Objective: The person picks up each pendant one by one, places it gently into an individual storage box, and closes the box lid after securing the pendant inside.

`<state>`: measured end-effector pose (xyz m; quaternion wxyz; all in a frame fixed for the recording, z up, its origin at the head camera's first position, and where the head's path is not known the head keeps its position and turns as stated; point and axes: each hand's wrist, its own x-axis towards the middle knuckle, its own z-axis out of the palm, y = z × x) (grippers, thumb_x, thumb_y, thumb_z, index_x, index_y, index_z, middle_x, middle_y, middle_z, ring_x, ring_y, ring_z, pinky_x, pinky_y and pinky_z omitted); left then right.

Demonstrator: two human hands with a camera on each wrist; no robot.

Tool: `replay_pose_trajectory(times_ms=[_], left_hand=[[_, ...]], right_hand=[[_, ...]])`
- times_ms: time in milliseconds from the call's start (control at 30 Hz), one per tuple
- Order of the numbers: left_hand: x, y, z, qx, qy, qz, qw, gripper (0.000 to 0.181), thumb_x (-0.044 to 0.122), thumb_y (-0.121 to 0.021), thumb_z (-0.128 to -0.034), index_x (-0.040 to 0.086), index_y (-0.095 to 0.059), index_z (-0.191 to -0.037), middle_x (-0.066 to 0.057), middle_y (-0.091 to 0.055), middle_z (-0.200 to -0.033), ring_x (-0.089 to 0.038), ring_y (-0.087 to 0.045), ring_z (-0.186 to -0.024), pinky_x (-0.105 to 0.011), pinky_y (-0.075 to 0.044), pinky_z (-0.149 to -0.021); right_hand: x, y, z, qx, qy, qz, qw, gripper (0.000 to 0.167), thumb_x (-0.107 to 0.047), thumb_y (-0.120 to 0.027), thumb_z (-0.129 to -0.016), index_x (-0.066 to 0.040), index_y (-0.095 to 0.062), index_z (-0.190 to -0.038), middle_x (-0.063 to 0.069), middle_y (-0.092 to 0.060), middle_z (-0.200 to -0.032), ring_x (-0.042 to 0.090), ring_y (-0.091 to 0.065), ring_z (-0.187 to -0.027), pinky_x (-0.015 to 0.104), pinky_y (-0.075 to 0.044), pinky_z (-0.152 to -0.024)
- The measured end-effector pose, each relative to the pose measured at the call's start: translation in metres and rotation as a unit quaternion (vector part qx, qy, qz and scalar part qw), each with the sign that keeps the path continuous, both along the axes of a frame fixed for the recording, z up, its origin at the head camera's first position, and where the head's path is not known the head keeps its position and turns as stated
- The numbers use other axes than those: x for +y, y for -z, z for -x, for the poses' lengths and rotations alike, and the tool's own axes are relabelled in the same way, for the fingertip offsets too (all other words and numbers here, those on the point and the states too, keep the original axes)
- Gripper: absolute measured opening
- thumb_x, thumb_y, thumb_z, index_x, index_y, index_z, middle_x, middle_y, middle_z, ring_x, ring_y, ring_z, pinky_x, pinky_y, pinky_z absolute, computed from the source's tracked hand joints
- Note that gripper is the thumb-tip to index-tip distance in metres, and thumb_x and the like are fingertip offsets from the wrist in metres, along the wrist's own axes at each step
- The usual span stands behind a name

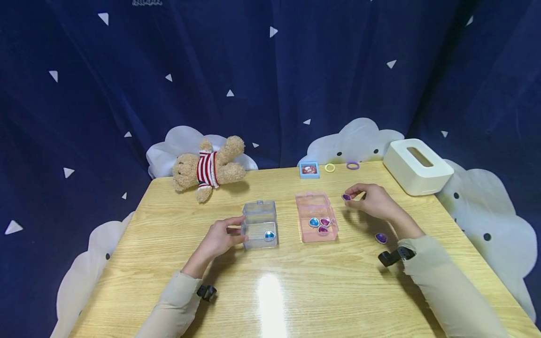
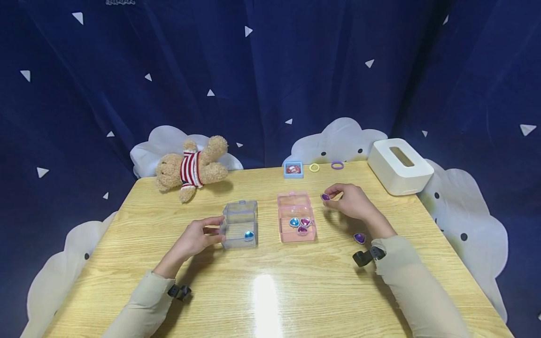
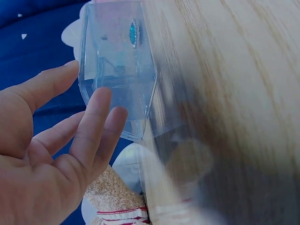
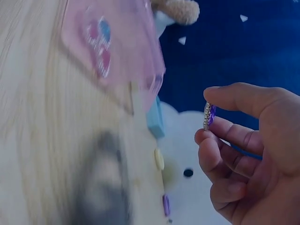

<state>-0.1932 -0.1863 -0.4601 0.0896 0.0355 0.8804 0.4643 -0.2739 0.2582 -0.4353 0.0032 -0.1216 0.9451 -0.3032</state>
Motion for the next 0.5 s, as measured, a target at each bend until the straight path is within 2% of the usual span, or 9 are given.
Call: replay_pose_trajectory(times_ms=[167, 500], left_hand=[[0.0, 0.0, 0.0, -0.001, 0.001, 0.004, 1.0, 0.06, 0.013, -0.079, -0.0854, 0.009, -0.057, -0.141, -0.016, -0.059, -0.142, -0.034, -0.066, -0.117, -0.037, -0.061, -0.087], [0.001, -0.002, 0.0, 0.006, 0.001, 0.005, 1.0, 0.059, 0.012, -0.079, -0.0846, 0.007, -0.058, -0.14, -0.017, -0.059, -0.142, -0.034, -0.067, -0.115, -0.036, -0.061, -0.085]], right_hand=[[-0.019, -0.006, 0.001, 0.009, -0.027, 0.01, 0.9996, 0.029, -0.03, -0.077, -0.086, -0.014, -0.073, -0.11, 0.005, -0.073, -0.102, 0.019, -0.06, -0.085, 0.028, -0.047, -0.074], [-0.057, -0.01, 0.0, 0.015, -0.076, 0.036, 0.9964, 0.023, -0.02, -0.078, -0.082, -0.017, -0.073, -0.104, 0.001, -0.072, -0.095, 0.02, -0.061, -0.084, 0.028, -0.048, -0.073]])
